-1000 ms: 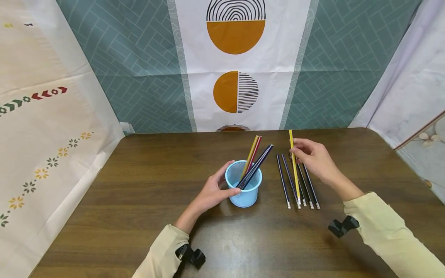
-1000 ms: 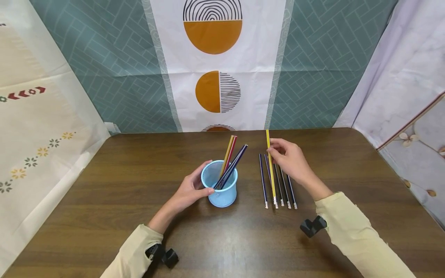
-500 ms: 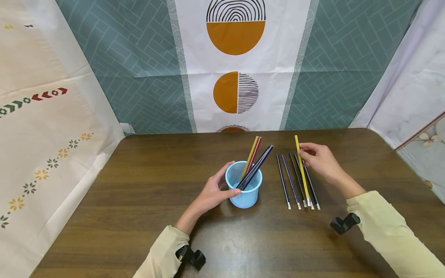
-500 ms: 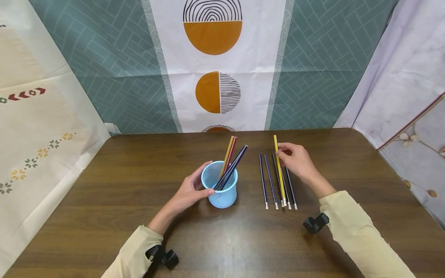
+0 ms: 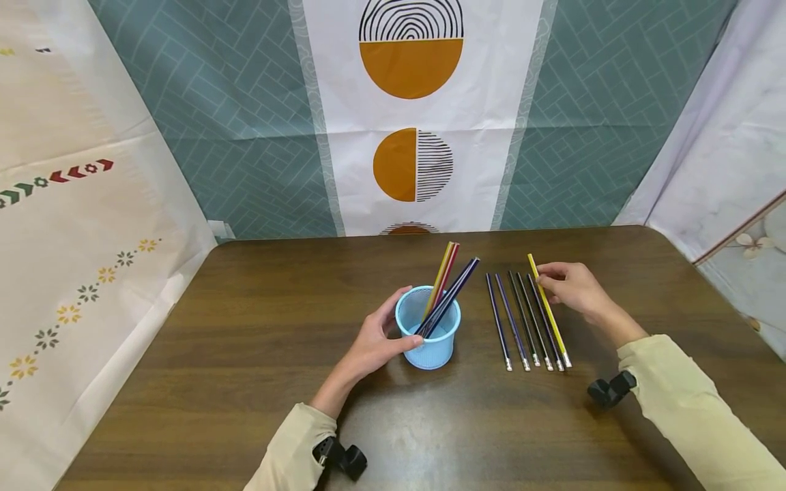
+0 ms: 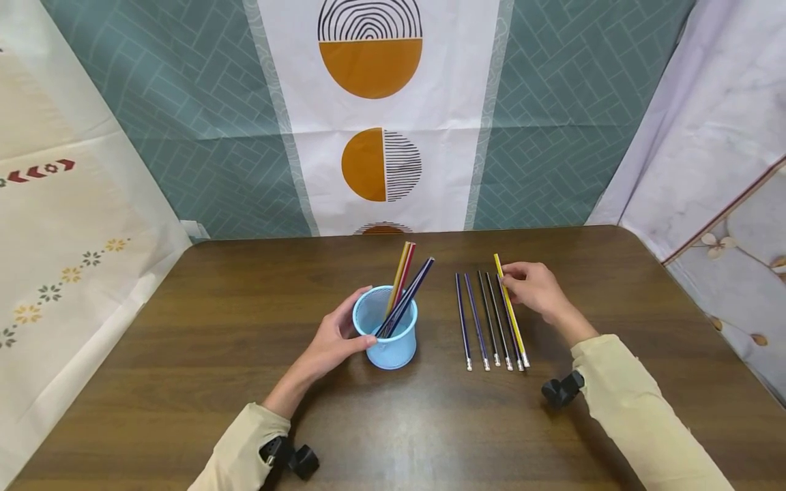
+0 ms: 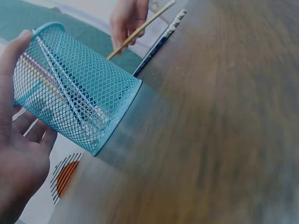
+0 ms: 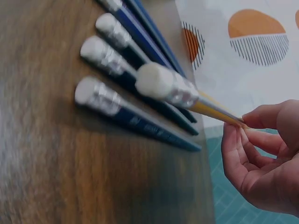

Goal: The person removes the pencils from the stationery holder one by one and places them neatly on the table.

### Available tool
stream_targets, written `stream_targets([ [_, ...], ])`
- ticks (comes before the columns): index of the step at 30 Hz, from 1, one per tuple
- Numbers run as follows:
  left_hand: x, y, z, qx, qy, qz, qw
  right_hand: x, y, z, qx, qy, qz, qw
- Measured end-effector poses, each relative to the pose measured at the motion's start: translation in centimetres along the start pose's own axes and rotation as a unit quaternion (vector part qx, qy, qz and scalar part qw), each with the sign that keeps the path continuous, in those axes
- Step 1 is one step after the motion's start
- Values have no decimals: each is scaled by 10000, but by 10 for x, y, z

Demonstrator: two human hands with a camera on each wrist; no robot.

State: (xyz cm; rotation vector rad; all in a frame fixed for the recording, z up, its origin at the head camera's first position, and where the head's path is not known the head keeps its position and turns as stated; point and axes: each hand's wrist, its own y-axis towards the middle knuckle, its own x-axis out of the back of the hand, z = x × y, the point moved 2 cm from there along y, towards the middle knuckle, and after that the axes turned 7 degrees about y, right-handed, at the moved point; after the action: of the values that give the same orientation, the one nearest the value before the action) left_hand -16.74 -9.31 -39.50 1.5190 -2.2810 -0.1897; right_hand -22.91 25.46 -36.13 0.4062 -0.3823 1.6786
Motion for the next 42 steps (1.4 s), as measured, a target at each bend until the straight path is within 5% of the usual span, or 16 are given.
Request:
stream_targets([
  [22,-3,0,4,-34,-491,-81,9988,7,7,-30,-548,85,271,9981],
  [42,-5,-1,5,-4,-555,-89,9984,4,2,-34,-523,-398,64,9978],
])
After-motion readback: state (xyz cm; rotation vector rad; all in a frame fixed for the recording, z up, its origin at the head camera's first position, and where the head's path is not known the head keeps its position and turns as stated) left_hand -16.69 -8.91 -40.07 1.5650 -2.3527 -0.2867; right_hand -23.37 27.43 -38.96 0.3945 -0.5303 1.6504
